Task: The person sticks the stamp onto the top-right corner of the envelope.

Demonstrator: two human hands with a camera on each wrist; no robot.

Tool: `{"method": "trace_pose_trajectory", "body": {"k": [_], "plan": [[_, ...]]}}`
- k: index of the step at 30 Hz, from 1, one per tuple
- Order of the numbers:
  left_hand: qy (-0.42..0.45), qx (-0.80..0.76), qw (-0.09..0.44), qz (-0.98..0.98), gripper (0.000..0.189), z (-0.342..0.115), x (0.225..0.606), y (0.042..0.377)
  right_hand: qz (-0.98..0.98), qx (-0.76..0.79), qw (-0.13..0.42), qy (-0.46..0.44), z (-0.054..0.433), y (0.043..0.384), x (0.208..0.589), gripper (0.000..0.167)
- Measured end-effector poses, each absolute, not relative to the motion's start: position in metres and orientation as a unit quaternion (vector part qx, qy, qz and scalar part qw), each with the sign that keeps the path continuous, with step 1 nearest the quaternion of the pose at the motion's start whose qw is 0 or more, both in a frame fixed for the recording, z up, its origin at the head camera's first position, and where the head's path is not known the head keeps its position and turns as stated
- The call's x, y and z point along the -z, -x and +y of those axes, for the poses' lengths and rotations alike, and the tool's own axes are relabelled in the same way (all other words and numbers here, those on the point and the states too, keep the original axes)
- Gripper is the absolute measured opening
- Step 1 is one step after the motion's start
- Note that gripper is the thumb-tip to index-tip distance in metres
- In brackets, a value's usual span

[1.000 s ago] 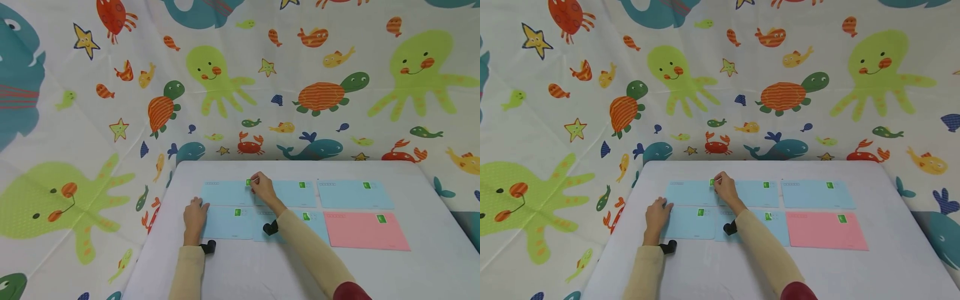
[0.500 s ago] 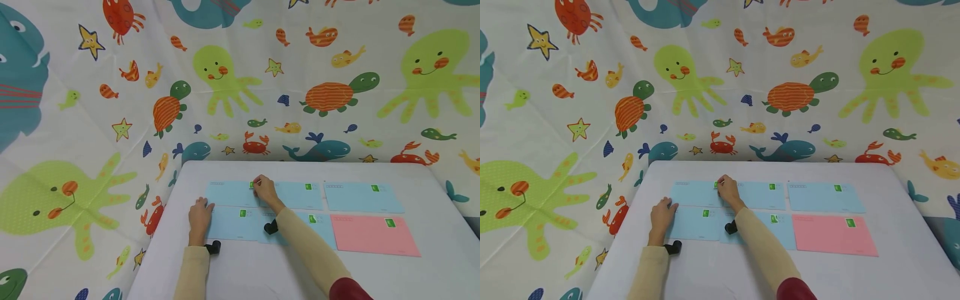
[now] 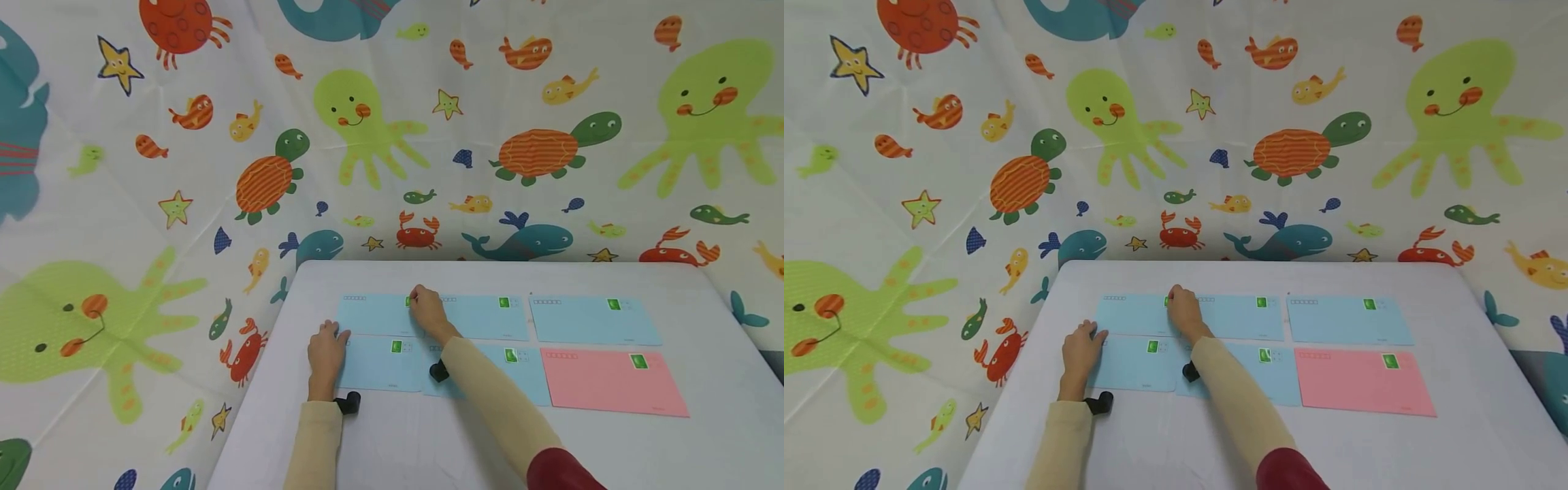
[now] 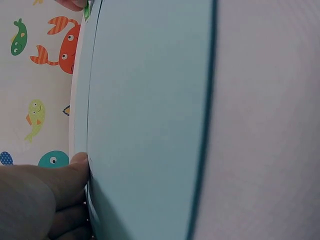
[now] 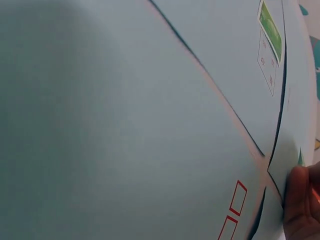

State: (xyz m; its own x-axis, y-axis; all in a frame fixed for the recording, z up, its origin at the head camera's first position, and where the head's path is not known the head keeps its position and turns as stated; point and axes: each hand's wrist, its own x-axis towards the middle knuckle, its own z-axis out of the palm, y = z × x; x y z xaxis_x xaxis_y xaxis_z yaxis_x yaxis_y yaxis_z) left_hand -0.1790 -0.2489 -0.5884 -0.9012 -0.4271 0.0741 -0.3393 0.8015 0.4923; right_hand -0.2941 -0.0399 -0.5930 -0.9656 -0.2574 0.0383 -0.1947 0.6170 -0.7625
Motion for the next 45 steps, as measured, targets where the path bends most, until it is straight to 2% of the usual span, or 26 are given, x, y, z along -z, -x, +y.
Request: {"method": "trace_pose_trajectory", "body": {"k": [14, 30, 45], "plan": [[-0.208, 0.24, 0.093, -0.944, 0.044, -0.248, 0.59, 0.177, 0.926, 0.348, 0.05, 0.139, -0.045, 0.286, 0.588, 0.016], [-0.211, 0.252, 0.112, -0.938, 0.043, -0.248, 0.591, 0.174, 0.937, 0.31, 0.036, 0.159, -0.048, 0.285, 0.593, 0.019], [-0.206, 0.247, 0.101, -0.942, 0.044, -0.253, 0.593, 0.175, 0.922, 0.35, 0.046, 0.159, -0.046, 0.284, 0.593, 0.015]]}}
